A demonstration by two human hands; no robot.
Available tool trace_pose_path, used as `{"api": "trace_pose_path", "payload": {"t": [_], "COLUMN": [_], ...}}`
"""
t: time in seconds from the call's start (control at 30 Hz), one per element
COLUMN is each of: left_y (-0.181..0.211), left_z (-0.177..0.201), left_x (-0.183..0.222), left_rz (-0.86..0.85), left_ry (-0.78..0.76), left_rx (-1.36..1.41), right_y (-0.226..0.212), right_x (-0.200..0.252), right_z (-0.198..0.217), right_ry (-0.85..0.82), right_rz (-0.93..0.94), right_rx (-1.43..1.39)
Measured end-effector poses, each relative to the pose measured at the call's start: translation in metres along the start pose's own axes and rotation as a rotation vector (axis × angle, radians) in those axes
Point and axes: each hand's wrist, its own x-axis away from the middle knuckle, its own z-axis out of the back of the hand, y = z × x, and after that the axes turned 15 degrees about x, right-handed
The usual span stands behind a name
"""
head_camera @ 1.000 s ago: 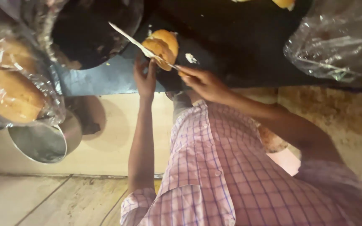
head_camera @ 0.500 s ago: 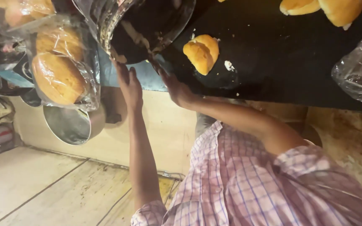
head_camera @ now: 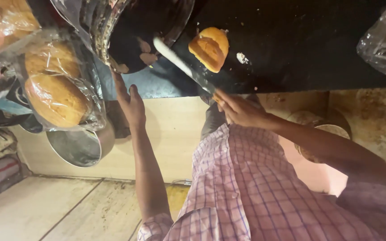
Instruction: The person prepares cream buns by hand and using a knife, spreading white cream onto sliced buns, placing the filled buns into plastic bags, and stacking them in a tray.
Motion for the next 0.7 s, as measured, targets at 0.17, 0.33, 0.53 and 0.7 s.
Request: {"api": "trace_pose_path", "payload": {"t": [0.17, 0.33, 0.53, 0.7], "left_y": [0.026, 0.019, 0.028, 0.014], "left_z": [0.004, 0.014, 0.022, 0.026], "left_x": [-0.008, -0.017, -0.022, -0.022], "left_rz": [-0.044, 0.056, 0.118, 0.074], "left_ry": [-0.041, -0.046, -0.079, -0.099], "left_rx": [-0.002, 0.052, 0.084, 0.117], "right_y": [0.005, 0.028, -0.047, -0.056], "right_x": [-0.076, -0.113, -0.079, -0.048], "right_z": [-0.039, -0.09, -0.097, -0.069], "right_ry": [0.019, 0.249, -0.128, -0.398], "right_rz": [-0.508, -0.07, -0.098, -0.071], "right_rx": [-0.112, 0.185, -0.486, -0.921]}}
